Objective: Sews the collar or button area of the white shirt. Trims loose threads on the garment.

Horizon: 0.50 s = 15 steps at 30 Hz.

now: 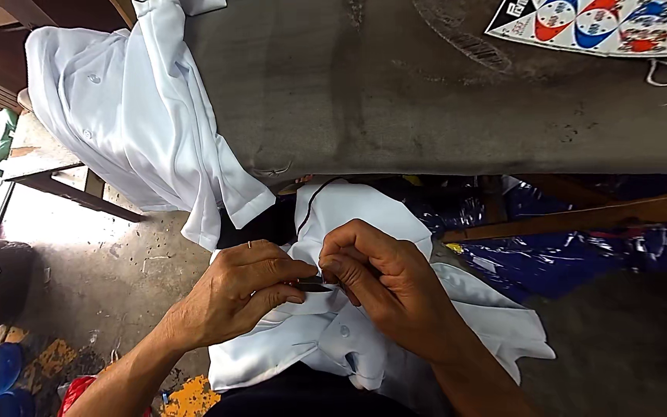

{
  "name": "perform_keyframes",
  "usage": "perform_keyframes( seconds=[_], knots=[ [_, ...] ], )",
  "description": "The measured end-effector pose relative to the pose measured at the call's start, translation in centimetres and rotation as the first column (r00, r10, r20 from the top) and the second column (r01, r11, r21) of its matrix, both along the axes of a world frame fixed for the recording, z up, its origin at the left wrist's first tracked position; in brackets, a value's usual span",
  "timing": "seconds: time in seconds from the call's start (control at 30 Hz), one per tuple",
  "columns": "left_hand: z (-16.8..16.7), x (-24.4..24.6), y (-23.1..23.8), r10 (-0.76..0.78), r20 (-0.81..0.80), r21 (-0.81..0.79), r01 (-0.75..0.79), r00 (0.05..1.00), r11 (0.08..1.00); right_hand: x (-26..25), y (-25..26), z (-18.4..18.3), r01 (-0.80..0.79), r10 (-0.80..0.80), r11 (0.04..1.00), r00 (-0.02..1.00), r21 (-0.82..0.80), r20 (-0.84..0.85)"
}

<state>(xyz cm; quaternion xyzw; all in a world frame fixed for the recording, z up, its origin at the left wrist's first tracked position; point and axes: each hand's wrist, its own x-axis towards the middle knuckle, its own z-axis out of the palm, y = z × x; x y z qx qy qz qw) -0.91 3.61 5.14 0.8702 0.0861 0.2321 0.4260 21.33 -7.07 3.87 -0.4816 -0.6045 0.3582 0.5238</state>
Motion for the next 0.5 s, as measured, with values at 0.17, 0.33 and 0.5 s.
perform_keyframes(
  seconds=[0.17,0.33,0.5],
  knots=[
    [0.32,0.01,0.33,-0.032,-0.013,0.011,0.032,0.999,0.999,-0.01,0.10,0.12,-0.027,0.027,1.000,1.000,-0.011,0.010],
    [0.34,-0.06,0.29,-0.040,-0.021,-0.068,0.038,0.999,0.997,0.01,0.14,0.27,-0.035,0.035,0.999,0.999,-0.001,0.021],
    [-0.07,0.01,-0.10,-0.013,0.009,-0.164,0.015,1.000,0.986,-0.02,0.22,0.28,-0.033,0.033,0.999,0.999,0.001,0.006]
  ],
)
